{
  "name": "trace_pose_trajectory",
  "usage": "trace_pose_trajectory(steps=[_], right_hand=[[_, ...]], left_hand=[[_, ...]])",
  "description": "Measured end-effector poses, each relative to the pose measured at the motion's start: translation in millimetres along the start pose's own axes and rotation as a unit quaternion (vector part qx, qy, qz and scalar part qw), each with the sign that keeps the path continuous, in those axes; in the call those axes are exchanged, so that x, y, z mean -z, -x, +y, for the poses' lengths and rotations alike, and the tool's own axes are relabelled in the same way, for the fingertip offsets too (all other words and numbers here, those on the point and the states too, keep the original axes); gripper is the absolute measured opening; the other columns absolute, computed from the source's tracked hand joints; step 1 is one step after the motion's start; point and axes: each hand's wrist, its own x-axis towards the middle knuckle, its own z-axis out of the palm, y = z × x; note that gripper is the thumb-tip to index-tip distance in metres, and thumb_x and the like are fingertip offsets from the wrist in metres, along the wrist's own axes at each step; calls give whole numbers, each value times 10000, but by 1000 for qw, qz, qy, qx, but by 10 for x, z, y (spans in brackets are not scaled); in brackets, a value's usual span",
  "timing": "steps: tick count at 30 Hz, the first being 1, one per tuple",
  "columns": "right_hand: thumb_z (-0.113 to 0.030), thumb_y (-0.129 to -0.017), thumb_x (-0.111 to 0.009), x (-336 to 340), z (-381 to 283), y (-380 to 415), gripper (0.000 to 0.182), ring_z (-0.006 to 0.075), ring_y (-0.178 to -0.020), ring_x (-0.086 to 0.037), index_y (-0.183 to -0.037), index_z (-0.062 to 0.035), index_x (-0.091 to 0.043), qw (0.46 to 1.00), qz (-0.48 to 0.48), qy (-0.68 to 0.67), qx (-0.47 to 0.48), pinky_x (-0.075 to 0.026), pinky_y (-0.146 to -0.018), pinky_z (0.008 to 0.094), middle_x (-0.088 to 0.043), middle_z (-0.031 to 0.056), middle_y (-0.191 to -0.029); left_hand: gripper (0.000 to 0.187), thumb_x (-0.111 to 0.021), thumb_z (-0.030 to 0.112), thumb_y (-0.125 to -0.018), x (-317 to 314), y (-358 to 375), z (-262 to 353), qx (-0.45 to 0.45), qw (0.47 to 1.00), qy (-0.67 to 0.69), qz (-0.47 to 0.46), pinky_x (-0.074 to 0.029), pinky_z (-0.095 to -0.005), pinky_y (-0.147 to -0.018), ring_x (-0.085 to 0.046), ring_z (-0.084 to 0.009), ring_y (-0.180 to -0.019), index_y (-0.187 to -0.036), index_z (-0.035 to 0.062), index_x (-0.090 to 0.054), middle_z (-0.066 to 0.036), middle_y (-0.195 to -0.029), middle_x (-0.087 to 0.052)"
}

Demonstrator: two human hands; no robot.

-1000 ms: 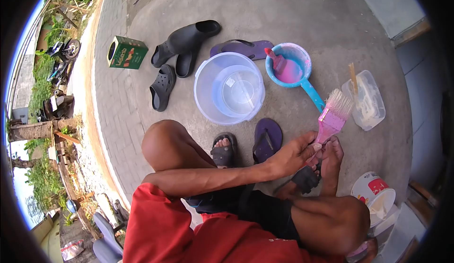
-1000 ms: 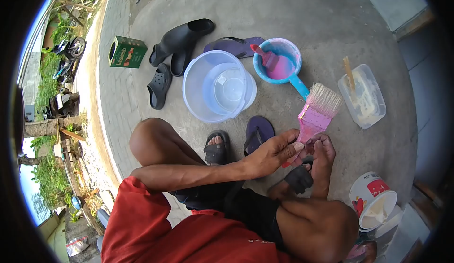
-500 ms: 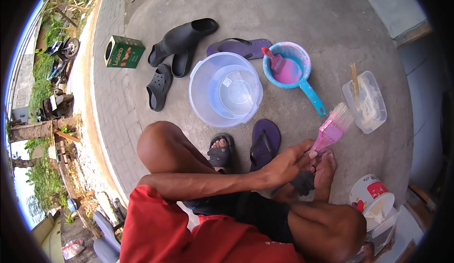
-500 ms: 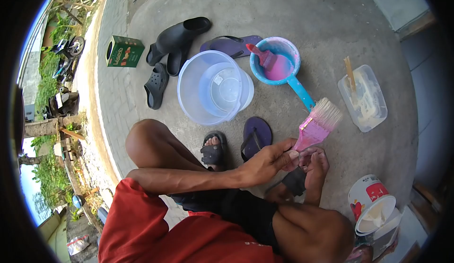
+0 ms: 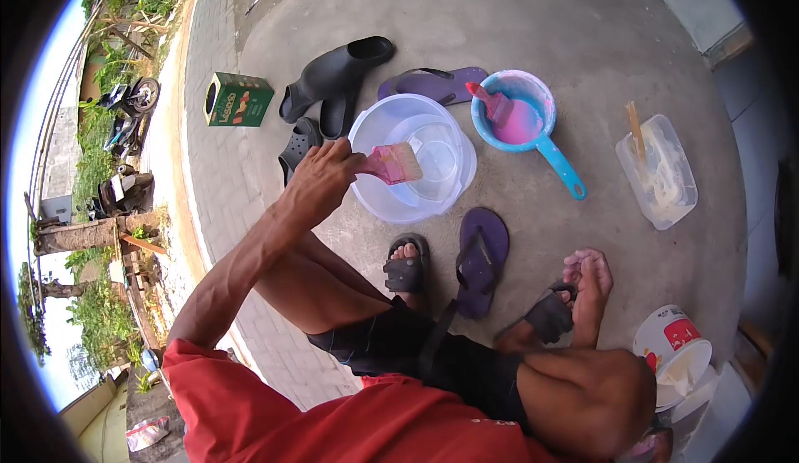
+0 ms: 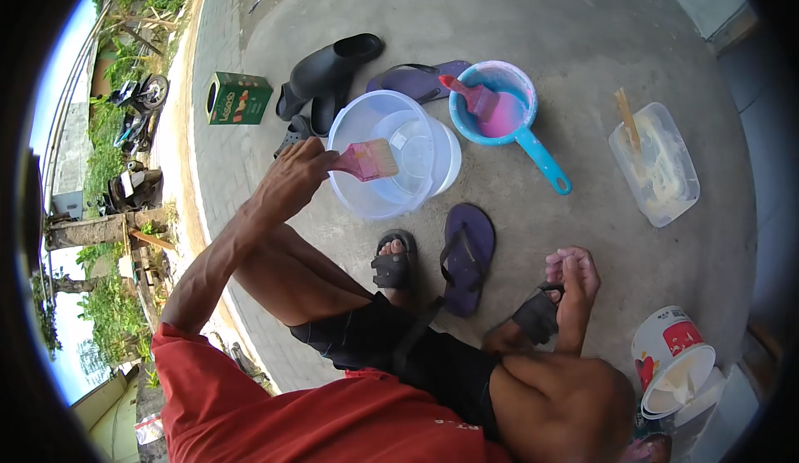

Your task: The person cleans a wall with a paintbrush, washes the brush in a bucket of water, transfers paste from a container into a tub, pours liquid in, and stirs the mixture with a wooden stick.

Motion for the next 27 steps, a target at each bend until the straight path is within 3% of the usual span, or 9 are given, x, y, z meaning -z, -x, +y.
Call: trace_pose_trajectory(steps=[5,9,12,15,18,21,22,24,27], right_hand=[[-198,-1006,-568,-6,-143,214,171,85,-743,-552,-1056,-39,-606,998,13,55,1,-453,-677,227,-665,61,-933],[-182,-1013,-546,150,-16,351,165,81,-743,-550,-1049,-32,-603,998,47,38,15,-453,-679,236,-661,58,-923],[-171,-1017,-530,202,19,399,165,87,-743,-556,-1052,-26,-602,998,55,34,14,-456,-679,241,-660,64,-919],[-166,-1021,-511,225,15,426,174,100,-745,-567,-1056,-22,-601,998,50,27,22,-461,-679,248,-659,77,-916],[-177,-1023,-507,263,65,436,183,111,-749,-575,-1062,-24,-600,999,47,22,1,-460,-678,255,-658,85,-914],[-183,-1017,-523,331,191,504,178,99,-763,-572,-1058,-29,-602,998,55,-7,-36,-461,-688,254,-657,76,-924],[-201,-1016,-518,423,205,660,192,103,-773,-571,-1068,-33,-596,996,67,-16,-56,-461,-693,259,-653,74,-934],[-236,-1014,-509,661,162,1192,221,109,-793,-570,-1088,-42,-585,990,111,-19,-88,-459,-702,269,-646,72,-954],[-289,-1010,-495,913,108,1891,268,119,-824,-568,-1119,-56,-569,976,186,-19,-109,-456,-715,283,-634,67,-984]], left_hand=[[462,-671,5,-853,-784,-372,-332,-46,992,54,-103,-461,-435,-947,-565,-334,-1114,-1295,9,-538,-147,-1138,-532],[496,-677,20,-862,-668,-416,-236,-1,980,110,-168,-448,-447,-990,-545,-339,-1198,-1331,29,-514,-152,-1218,-538],[450,-667,25,-878,-211,-454,-159,-35,999,17,12,-441,-446,-1029,-548,-343,-1235,-1312,68,-554,-166,-1378,-510],[315,-607,-14,-908,708,-483,295,65,974,171,137,-530,-395,-877,-650,-318,-1049,-1218,44,-618,-154,-1179,-615],[294,-593,32,-941,1036,-354,897,-37,951,306,-24,-539,-411,-836,-657,-332,-983,-1235,33,-594,-163,-1131,-603],[304,-538,189,-985,359,-177,1668,-336,835,362,-242,-552,-473,-743,-662,-389,-881,-1187,-39,-540,-207,-1093,-591],[263,-554,149,-953,97,-119,1908,-377,784,384,-311,-574,-444,-707,-683,-367,-832,-1145,-30,-566,-202,-1046,-618],[245,-574,115,-909,-74,-190,2376,-349,809,220,-419,-576,-406,-654,-698,-332,-821,-1114,-18,-592,-170,-986,-634],[261,-594,113,-874,-423,-493,2848,-340,892,221,-201,-571,-401,-708,-707,-312,-876,-1108,-1,-609,-173,-1049,-640]])
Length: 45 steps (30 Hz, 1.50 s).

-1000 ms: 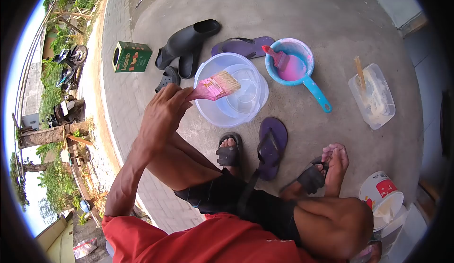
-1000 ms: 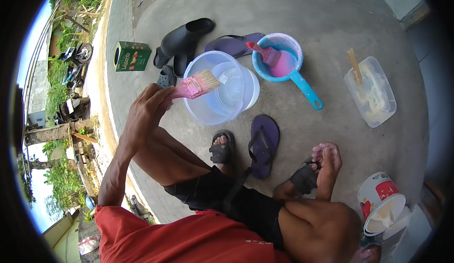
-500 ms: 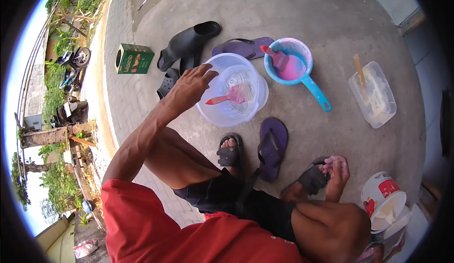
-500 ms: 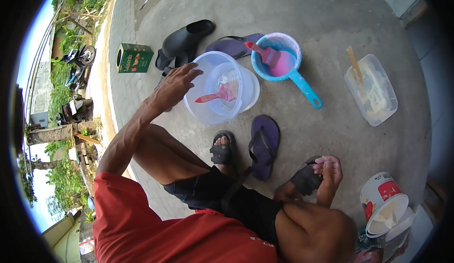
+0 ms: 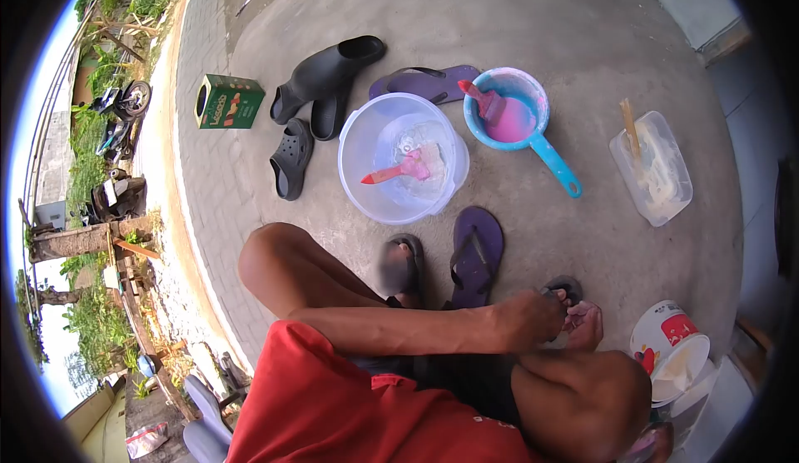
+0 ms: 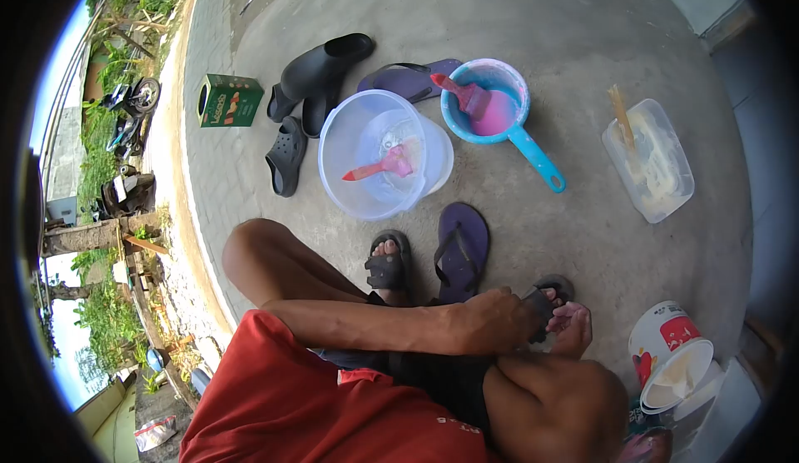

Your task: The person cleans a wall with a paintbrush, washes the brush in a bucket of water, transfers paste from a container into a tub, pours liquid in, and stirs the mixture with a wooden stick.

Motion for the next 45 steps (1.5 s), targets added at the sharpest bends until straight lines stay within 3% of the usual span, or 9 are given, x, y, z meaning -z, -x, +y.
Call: trace_pose_trajectory(steps=[1,4,9,16,23,26,31,41,45], right_hand=[[-307,-1009,-491,53,17,102,284,123,-834,-568,-1129,-60,-563,1000,20,-5,-1,-455,-720,288,-631,66,-994],[-360,-1006,-477,-44,116,239,332,133,-864,-566,-1159,-74,-547,996,79,-28,12,-452,-733,303,-620,62,-1024],[-449,-1001,-454,-291,305,471,415,149,-914,-564,-1210,-96,-519,979,173,-109,18,-447,-755,327,-601,55,-1074],[-573,-994,-422,-138,286,184,534,173,-984,-560,-1281,-127,-481,898,358,-248,64,-441,-787,361,-575,45,-1144],[-634,-978,-435,710,-308,-318,574,181,-1000,-569,-1294,-157,-472,818,494,-233,178,-446,-780,375,-569,34,-1135],[-561,-971,-530,888,-338,-360,509,178,-945,-588,-1276,-157,-477,851,445,-227,159,-460,-780,385,-578,28,-1066],[-259,-925,-658,1010,-348,-383,359,178,-865,-620,-1214,-95,-520,832,490,-185,181,-515,-771,387,-628,41,-997],[-82,-904,-600,678,-243,-442,351,251,-933,-692,-1229,0,-498,824,451,-202,278,-597,-853,424,-647,166,-1171],[-54,-903,-595,381,-228,-444,360,239,-1012,-673,-1243,4,-490,837,434,-190,275,-588,-866,426,-628,153,-1211]], left_hand=[[276,-603,119,-869,-172,-167,-61,-1,990,-8,141,-569,-411,-739,-703,-321,-902,-1117,-3,-606,-182,-1076,-640],[332,-613,62,-836,-151,-717,-213,10,975,93,203,-545,-473,-803,-682,-368,-940,-1159,0,-567,-197,-1025,-634],[234,-575,120,-959,-229,-1126,-330,-24,945,249,212,-531,-454,-829,-660,-401,-959,-1166,11,-588,-208,-1116,-627],[220,-579,89,-959,-259,-1855,-92,-69,928,321,178,-527,-426,-816,-667,-386,-945,-1158,-3,-583,-211,-1059,-655],[536,-687,263,-921,-638,-3028,821,-94,916,346,179,-529,-439,-831,-683,-371,-918,-1289,-66,-478,-250,-1000,-667],[593,-714,314,-896,-795,-3192,1006,-134,888,419,137,-530,-446,-837,-686,-370,-920,-1270,-67,-456,-234,-969,-674],[464,-725,189,-808,-614,-3156,1193,-61,919,363,142,-549,-432,-747,-706,-356,-824,-1109,-62,-476,-207,-847,-682],[593,-705,170,-720,-431,-2834,989,-2,920,383,81,-564,-453,-761,-702,-397,-837,-1190,-102,-467,-247,-856,-686],[449,-713,147,-744,-407,-2596,737,9,927,348,139,-555,-422,-710,-699,-366,-771,-1065,-75,-490,-232,-808,-669]])
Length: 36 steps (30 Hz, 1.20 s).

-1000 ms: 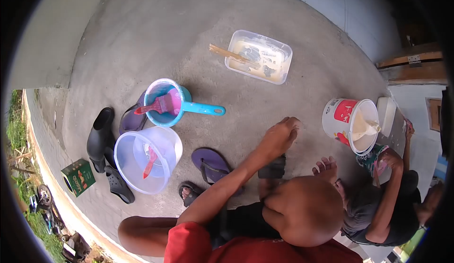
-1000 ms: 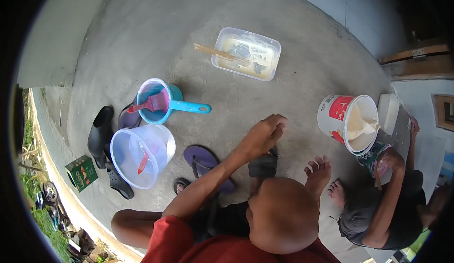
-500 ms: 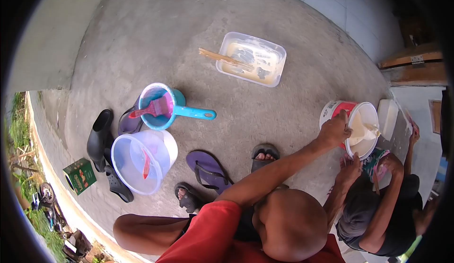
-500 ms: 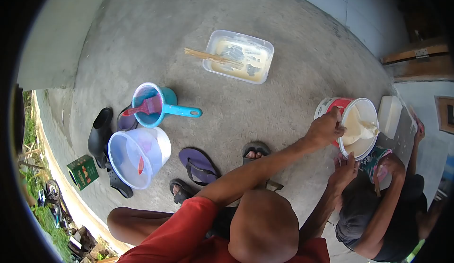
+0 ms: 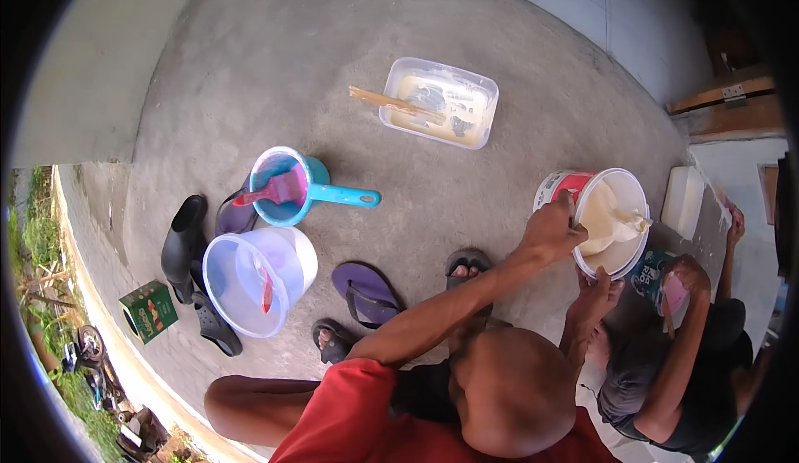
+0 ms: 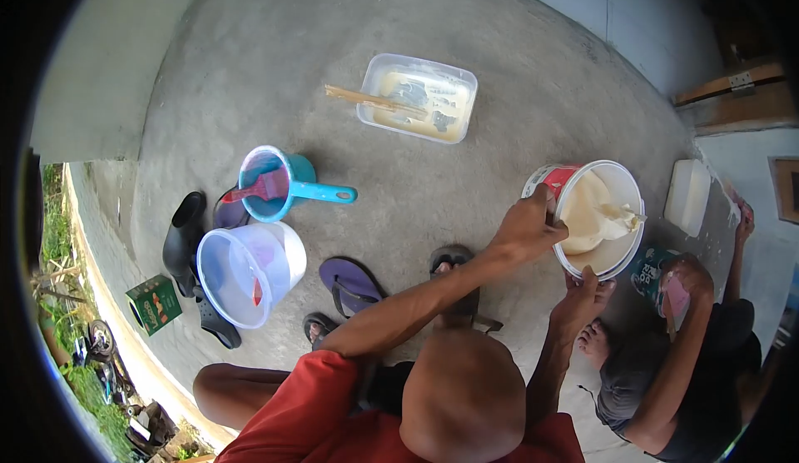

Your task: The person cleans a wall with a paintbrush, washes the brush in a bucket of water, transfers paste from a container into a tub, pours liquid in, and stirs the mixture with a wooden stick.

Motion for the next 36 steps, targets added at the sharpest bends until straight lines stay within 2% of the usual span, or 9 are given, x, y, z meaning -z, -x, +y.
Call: trace_pose_trajectory(steps=[11,15,22,24,26,30,33,35,36], right_hand=[[-74,-886,-649,-653,60,606,398,75,-893,-573,-1244,-64,-476,995,-92,24,-19,-487,-749,256,-617,27,-1067],[-60,-881,-641,-736,66,655,397,61,-897,-563,-1242,-50,-475,992,-117,35,-19,-478,-752,240,-615,25,-1064],[54,-888,-577,-748,44,520,513,155,-1143,-572,-1368,14,-402,971,-234,55,3,-435,-1008,308,-594,111,-1248],[51,-895,-574,-737,27,515,501,157,-1159,-570,-1366,14,-408,969,-239,57,-7,-434,-1012,310,-593,120,-1258],[51,-904,-568,-721,14,495,489,164,-1171,-572,-1367,19,-412,966,-246,82,-6,-434,-1019,317,-591,123,-1270],[14,-917,-589,-711,-49,423,539,160,-1142,-580,-1412,12,-375,964,-250,86,-37,-440,-1011,317,-592,127,-1264],[-31,-894,-640,-771,-212,475,547,206,-1135,-565,-1404,-18,-440,962,-184,190,62,-441,-1000,369,-598,132,-1226],[-96,-838,-700,-764,-322,457,496,261,-1130,-525,-1314,-48,-568,787,-111,466,389,-416,-983,418,-597,119,-1181],[-96,-838,-700,-790,-365,466,496,261,-1130,-525,-1314,-48,-568,788,-111,466,387,-416,-983,418,-597,119,-1181]], left_hand=[[221,-687,47,-858,889,553,-231,29,995,18,93,-486,-266,-536,-570,-92,-649,-944,-16,-493,-55,-746,-583],[254,-696,86,-826,989,765,-299,63,981,122,134,-498,-294,-543,-595,-133,-590,-908,-6,-474,-105,-708,-623],[272,-680,74,-906,967,1157,-331,81,963,204,156,-476,-237,-502,-566,-83,-566,-972,-6,-428,-60,-695,-595],[323,-704,66,-897,1016,1252,-240,101,973,164,129,-506,-293,-585,-613,-139,-707,-1068,-21,-443,-113,-848,-621],[438,-739,98,-862,1010,1279,-120,-93,941,-155,285,-475,-401,-792,-579,-213,-934,-1193,-31,-482,-117,-1030,-588],[498,-775,140,-785,1054,945,90,-199,892,-345,214,-390,-432,-930,-527,-267,-1078,-1229,33,-577,-92,-1125,-582],[291,-774,151,-744,1051,711,95,-245,889,-347,168,-356,-393,-922,-545,-235,-1047,-1018,85,-700,-36,-1070,-627],[257,-770,129,-741,1043,630,-25,-252,886,-343,185,-357,-391,-899,-553,-228,-1006,-986,96,-701,-20,-1023,-635],[226,-766,107,-737,1040,621,-64,-258,883,-338,201,-357,-389,-876,-561,-222,-965,-954,107,-703,-5,-976,-643]])
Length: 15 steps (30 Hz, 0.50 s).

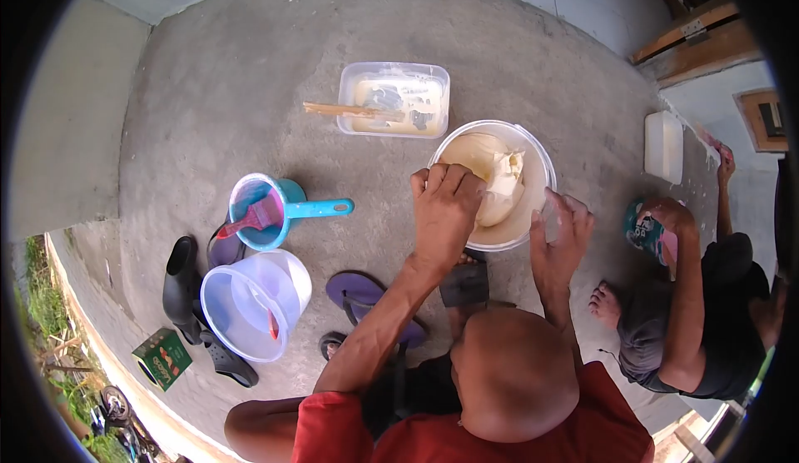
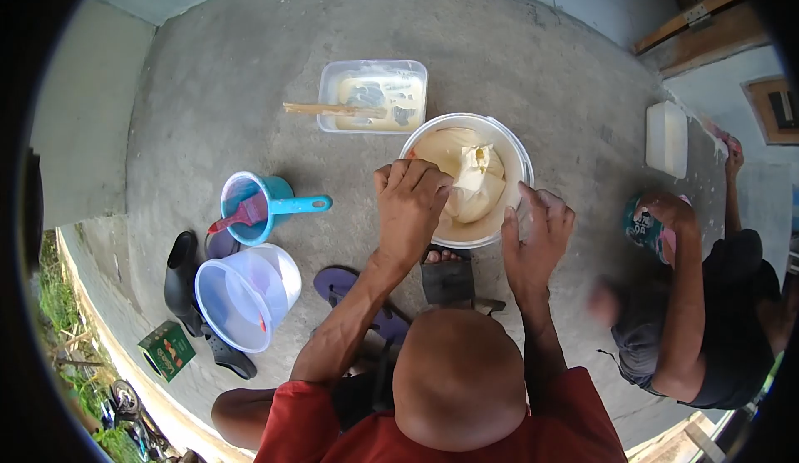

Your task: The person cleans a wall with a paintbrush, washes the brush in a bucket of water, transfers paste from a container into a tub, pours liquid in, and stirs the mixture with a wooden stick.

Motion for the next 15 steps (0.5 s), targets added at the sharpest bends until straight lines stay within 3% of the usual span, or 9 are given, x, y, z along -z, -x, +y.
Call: trace_pose_trajectory(steps=[2,3,5,9,12,15], right_hand=[[-148,-787,-733,-29,-97,-100,418,287,-1139,-487,-1192,-68,-668,992,-96,25,76,-373,-976,453,-589,92,-1172],[-148,-787,-733,-78,-113,-142,418,287,-1139,-487,-1192,-68,-668,992,-96,25,75,-373,-976,453,-589,92,-1172],[-171,-778,-741,-183,-125,-235,365,258,-1114,-510,-1124,-63,-696,975,-115,78,172,-352,-964,441,-616,66,-1158],[-141,-751,-740,-301,-22,-369,292,250,-1075,-527,-1025,-44,-708,969,-150,60,188,-341,-946,441,-651,65,-1097],[-104,-708,-737,-359,49,-333,258,230,-1011,-548,-949,-23,-697,972,-112,35,202,-339,-916,421,-676,58,-1052],[-68,-674,-721,-362,78,-301,248,219,-940,-561,-917,-32,-689,986,-87,-38,139,-335,-907,410,-684,53,-1024]], left_hand=[[206,-765,86,-731,-27,63,-11,5,1000,20,17,-356,-387,-860,-563,-218,-934,-926,115,-702,3,-948,-644],[192,-764,64,-726,-22,80,-6,11,998,41,37,-355,-384,-843,-564,-215,-903,-897,122,-701,12,-920,-646],[205,-764,52,-721,23,119,-26,14,998,43,43,-355,-384,-845,-563,-216,-906,-904,120,-702,9,-925,-646],[208,-760,38,-727,83,156,-81,22,997,41,57,-357,-385,-858,-561,-225,-910,-911,115,-702,-5,-930,-647],[193,-757,34,-741,83,155,-75,39,995,56,67,-355,-388,-877,-560,-229,-913,-910,110,-701,-16,-938,-650],[169,-751,33,-764,45,174,-98,59,993,71,71,-350,-390,-892,-558,-230,-924,-908,107,-703,-22,-944,-653]])
